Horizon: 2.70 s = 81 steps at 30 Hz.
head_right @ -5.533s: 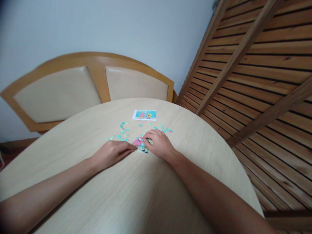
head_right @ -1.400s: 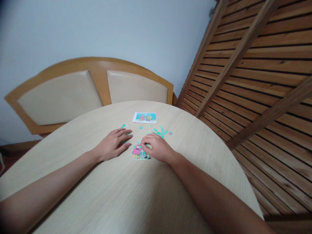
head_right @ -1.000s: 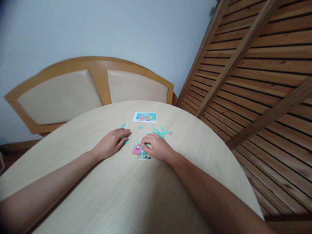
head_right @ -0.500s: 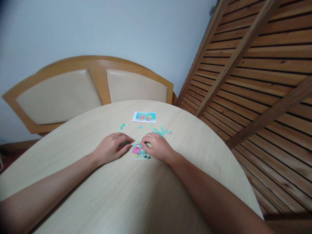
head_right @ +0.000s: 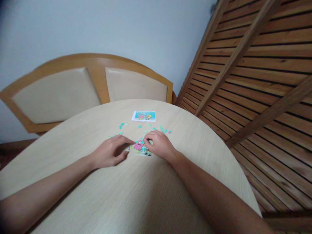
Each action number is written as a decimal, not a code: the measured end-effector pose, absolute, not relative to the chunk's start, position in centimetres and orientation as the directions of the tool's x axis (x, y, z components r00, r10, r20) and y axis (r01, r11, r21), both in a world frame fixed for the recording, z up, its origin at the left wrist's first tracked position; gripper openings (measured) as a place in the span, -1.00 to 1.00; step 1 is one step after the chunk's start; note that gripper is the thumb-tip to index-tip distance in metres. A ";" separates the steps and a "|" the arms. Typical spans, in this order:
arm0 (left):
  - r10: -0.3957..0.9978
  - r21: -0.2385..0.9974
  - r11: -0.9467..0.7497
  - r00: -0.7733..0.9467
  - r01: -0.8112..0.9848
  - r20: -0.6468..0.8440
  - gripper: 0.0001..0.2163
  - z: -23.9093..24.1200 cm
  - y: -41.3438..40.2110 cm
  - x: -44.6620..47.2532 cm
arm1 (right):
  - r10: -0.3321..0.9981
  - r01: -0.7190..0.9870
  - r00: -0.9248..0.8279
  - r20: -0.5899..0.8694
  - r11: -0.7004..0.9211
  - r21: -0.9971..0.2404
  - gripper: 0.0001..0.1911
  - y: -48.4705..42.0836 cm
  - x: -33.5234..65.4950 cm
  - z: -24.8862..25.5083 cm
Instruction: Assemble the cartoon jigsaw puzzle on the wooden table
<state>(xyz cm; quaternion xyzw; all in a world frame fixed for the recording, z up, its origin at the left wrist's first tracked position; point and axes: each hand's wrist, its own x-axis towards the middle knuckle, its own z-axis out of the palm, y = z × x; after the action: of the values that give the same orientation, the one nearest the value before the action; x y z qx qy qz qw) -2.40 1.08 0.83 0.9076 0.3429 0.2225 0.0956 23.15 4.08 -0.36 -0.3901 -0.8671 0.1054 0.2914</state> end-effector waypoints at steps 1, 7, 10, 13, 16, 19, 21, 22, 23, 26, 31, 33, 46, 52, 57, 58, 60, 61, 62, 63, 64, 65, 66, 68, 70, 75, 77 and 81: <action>0.650 0.335 -0.758 0.685 0.559 0.329 -0.66 0.9 1.1 -2.5 | 0.738 0.615 -0.526 0.422 0.673 -0.410 -0.85 4.1 23.2 -0.4; 0.652 0.443 -0.748 0.675 0.495 0.345 -0.71 0.6 1.5 -3.0 | 0.735 0.603 -0.528 0.427 0.678 -0.420 -0.85 4.2 23.2 -0.5; 0.652 0.483 -0.741 0.673 0.466 0.350 -0.70 0.2 1.8 -3.1 | 0.736 0.605 -0.525 0.428 0.676 -0.421 -0.85 4.2 23.2 -0.5; 0.660 0.519 -0.727 0.668 0.451 0.344 -0.71 -0.2 2.1 -3.2 | 0.735 0.605 -0.526 0.427 0.677 -0.420 -0.85 4.2 23.2 -0.5; 0.671 0.580 -0.699 0.665 0.419 0.328 -0.70 -0.5 2.3 -3.3 | 0.734 0.601 -0.531 0.424 0.679 -0.422 -0.85 4.2 23.2 -0.5; 0.643 0.609 -0.705 0.688 0.363 0.336 -0.72 -0.5 2.5 -3.3 | 0.733 0.600 -0.532 0.423 0.679 -0.423 -0.85 4.3 23.2 -0.5; 0.625 0.611 -0.718 0.698 0.335 0.351 -0.74 -0.5 2.4 -3.3 | 0.731 0.599 -0.532 0.427 0.682 -0.420 -0.86 4.3 23.2 -0.5; 0.620 0.609 -0.721 0.700 0.330 0.355 -0.74 -0.5 2.4 -3.3 | 0.729 0.598 -0.533 0.429 0.684 -0.418 -0.86 4.3 23.2 -0.5; 0.617 0.605 -0.725 0.701 0.328 0.358 -0.74 -0.5 2.4 -3.2 | 0.726 0.596 -0.535 0.433 0.687 -0.416 -0.86 4.2 23.1 -0.5; 0.601 0.572 -0.747 0.712 0.339 0.363 -0.77 -0.5 2.2 -3.1 | 0.714 0.586 -0.539 0.447 0.699 -0.411 -0.86 4.1 22.9 -0.6; 0.603 0.527 -0.761 0.712 0.378 0.359 -0.78 -0.4 2.1 -2.9 | 0.700 0.574 -0.549 0.457 0.713 -0.402 -0.87 3.9 22.7 -0.7; 0.607 0.524 -0.759 0.710 0.387 0.356 -0.79 -0.3 2.0 -2.8 | 0.698 0.574 -0.550 0.458 0.714 -0.400 -0.87 3.9 22.7 -0.7; 0.600 0.443 -0.784 0.715 0.436 0.358 -0.81 0.5 1.1 -1.7 | 0.682 0.564 -0.573 0.454 0.730 -0.386 -0.89 3.8 22.8 -0.5; 0.590 0.402 -0.796 0.727 0.452 0.352 -0.82 0.5 0.9 -1.3 | 0.673 0.554 -0.588 0.448 0.739 -0.384 -0.88 3.8 22.7 -0.5; 0.572 0.402 -0.807 0.740 0.432 0.353 -0.84 0.6 0.9 -1.3 | 0.665 0.537 -0.596 0.449 0.747 -0.393 -0.88 3.8 22.7 -0.5; 0.569 0.405 -0.809 0.741 0.427 0.356 -0.84 0.6 0.9 -1.3 | 0.666 0.538 -0.596 0.448 0.746 -0.394 -0.88 3.8 22.7 -0.5; 0.562 0.409 -0.813 0.744 0.415 0.361 -0.85 0.7 0.8 -1.4 | 0.666 0.538 -0.597 0.447 0.746 -0.393 -0.88 3.7 22.7 -0.5; 0.556 0.411 -0.816 0.748 0.407 0.362 -0.85 0.7 0.8 -1.4 | 0.664 0.536 -0.599 0.448 0.748 -0.391 -0.89 3.7 22.7 -0.6; 0.549 0.411 -0.819 0.752 0.400 0.364 -0.86 0.7 0.8 -1.5 | 0.660 0.533 -0.601 0.451 0.751 -0.389 -0.89 3.7 22.7 -0.6; 0.542 0.409 -0.824 0.756 0.392 0.366 -0.86 0.8 0.8 -1.5 | 0.655 0.528 -0.603 0.454 0.755 -0.389 -0.89 3.7 22.7 -0.6; 0.532 0.406 -0.830 0.762 0.384 0.368 -0.85 0.8 0.8 -1.5 | 0.651 0.523 -0.605 0.458 0.759 -0.388 -0.89 3.7 22.7 -0.6; 0.521 0.400 -0.836 0.770 0.375 0.369 -0.85 0.8 0.9 -1.6 | 0.649 0.519 -0.606 0.460 0.761 -0.389 -0.89 3.7 22.7 -0.6; 0.510 0.392 -0.843 0.776 0.367 0.370 -0.85 0.8 0.9 -1.6 | 0.648 0.517 -0.605 0.463 0.762 -0.391 -0.89 3.7 22.7 -0.6; 0.490 0.379 -0.855 0.789 0.354 0.369 -0.85 0.8 0.9 -1.7 | 0.648 0.514 -0.604 0.464 0.761 -0.395 -0.89 3.7 22.7 -0.6; 0.479 0.373 -0.862 0.796 0.345 0.371 -0.86 0.8 1.0 -1.7 | 0.648 0.512 -0.604 0.464 0.762 -0.397 -0.89 3.7 22.7 -0.6; 0.508 0.405 -0.844 0.766 0.351 0.394 -0.91 0.9 1.1 -1.8 | 0.646 0.509 -0.606 0.463 0.763 -0.398 -0.89 3.7 22.7 -0.6; 0.532 0.422 -0.829 0.750 0.366 0.394 -0.89 1.0 1.1 -1.9 | 0.645 0.506 -0.606 0.465 0.764 -0.400 -0.89 3.7 22.7 -0.5; 0.537 0.422 -0.824 0.760 0.378 0.367 -0.83 1.1 1.3 -2.0 | 0.648 0.508 -0.607 0.461 0.762 -0.402 -0.89 3.7 22.7 -0.5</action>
<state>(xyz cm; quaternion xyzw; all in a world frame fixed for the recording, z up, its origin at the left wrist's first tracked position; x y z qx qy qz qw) -2.05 1.34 1.08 0.9236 0.2475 0.2428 0.1636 22.67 3.70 -0.51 -0.3250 -0.8889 0.1158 0.3015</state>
